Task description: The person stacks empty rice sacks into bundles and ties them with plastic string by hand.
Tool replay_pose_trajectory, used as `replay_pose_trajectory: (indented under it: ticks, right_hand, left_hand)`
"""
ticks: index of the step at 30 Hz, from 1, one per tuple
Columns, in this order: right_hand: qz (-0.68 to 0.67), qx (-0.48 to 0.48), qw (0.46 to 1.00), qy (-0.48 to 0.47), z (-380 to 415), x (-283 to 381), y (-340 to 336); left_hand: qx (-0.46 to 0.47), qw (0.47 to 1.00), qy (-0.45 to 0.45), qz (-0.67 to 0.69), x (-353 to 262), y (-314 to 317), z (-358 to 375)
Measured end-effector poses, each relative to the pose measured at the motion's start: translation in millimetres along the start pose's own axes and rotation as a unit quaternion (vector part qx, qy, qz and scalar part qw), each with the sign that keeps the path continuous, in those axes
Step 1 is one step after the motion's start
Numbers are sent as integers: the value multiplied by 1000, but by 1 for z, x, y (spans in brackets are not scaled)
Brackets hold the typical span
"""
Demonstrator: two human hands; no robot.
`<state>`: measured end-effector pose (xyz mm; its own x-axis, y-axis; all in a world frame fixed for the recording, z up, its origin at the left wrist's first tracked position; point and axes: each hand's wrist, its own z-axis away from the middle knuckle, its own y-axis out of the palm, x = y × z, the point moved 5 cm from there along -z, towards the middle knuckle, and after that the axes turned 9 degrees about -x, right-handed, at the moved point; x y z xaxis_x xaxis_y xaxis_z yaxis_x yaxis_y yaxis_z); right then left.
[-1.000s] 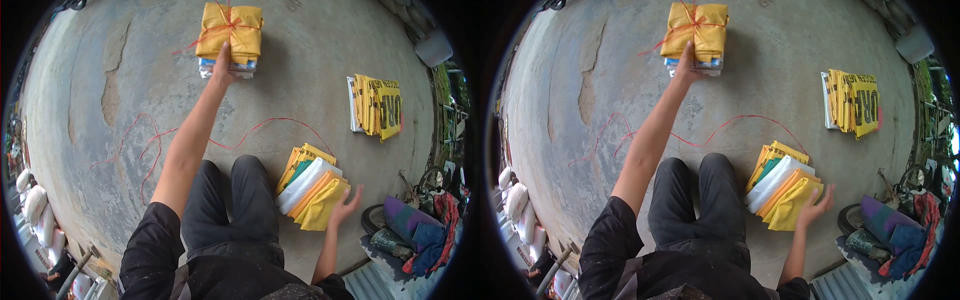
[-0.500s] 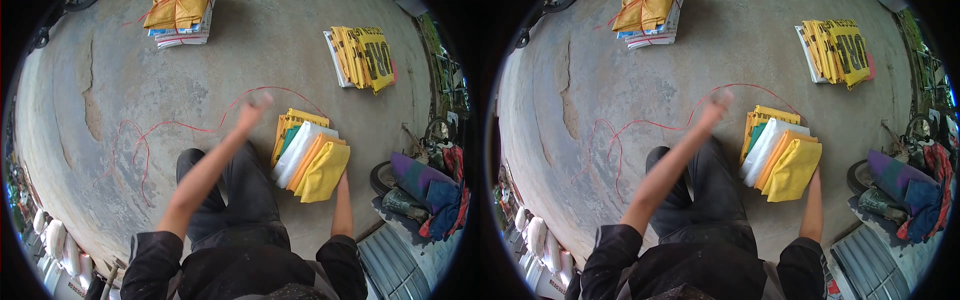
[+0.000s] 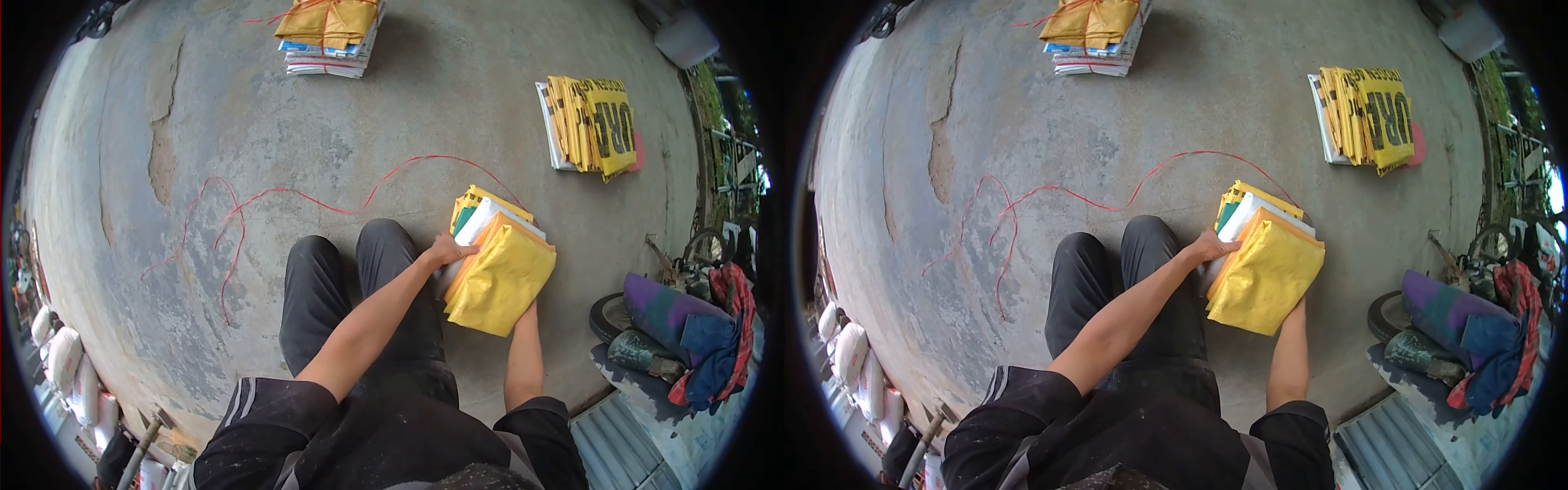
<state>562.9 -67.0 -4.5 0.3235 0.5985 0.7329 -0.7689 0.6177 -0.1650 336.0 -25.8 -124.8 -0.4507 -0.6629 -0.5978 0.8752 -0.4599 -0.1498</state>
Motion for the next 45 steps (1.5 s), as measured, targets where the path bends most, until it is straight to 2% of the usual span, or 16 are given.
replay_pose_trajectory:
  ticks: [5, 7, 10, 14, 20, 24, 25, 27, 29, 31, 33, 34, 36, 37, 39, 45]
  right_hand:
    - [-3, 67, 998, -6, -1, 23, 7]
    - [-4, 94, 996, -6, -17, 43, 12]
    - [-6, 141, 990, -5, -19, 54, 47]
    - [-16, 205, 979, 0, -28, 68, 150]
    - [-25, 291, 956, 11, 1, 60, 315]
    - [-33, 324, 945, 22, 18, 49, 374]
    - [-36, 330, 943, 25, 27, 40, 380]
    - [-45, 343, 938, 34, 42, 26, 401]
    - [-55, 355, 932, 41, 50, 19, 415]
    - [-67, 366, 927, 44, 49, 18, 422]
    - [-77, 373, 923, 45, 45, 21, 418]
    - [-81, 375, 922, 45, 42, 22, 413]
    - [-87, 379, 920, 48, 37, 24, 398]
    - [-90, 383, 918, 49, 36, 24, 391]
    - [-92, 394, 913, 53, 36, 26, 377]
    - [-102, 413, 903, 64, 54, 42, 320]
  left_hand:
    - [-55, 977, 137, 154, -22, -7, 12]
    - [-82, 983, 98, 134, -43, -32, 35]
    - [-176, 954, 165, 179, -76, -96, 67]
    - [-298, 903, 231, 208, -97, -200, 112]
    - [-354, 895, 100, 251, -14, -260, 69]
    - [-302, 890, 105, 324, 9, -294, 73]
    - [-333, 897, 67, 283, 33, -301, 53]
    - [-260, 920, 56, 288, 41, -316, 55]
    - [-268, 916, 76, 288, 53, -318, 51]
    - [-273, 912, 99, 289, 57, -326, 51]
    - [-250, 943, -10, 221, 77, -331, 50]
    - [-303, 935, -46, 177, 94, -338, 42]
    - [-394, 862, -142, 286, 133, -352, 38]
    - [-391, 862, -145, 288, 141, -349, 36]
    - [-553, 812, -171, 77, 143, -361, 54]
    - [-504, 844, -184, 5, 136, -372, 33]
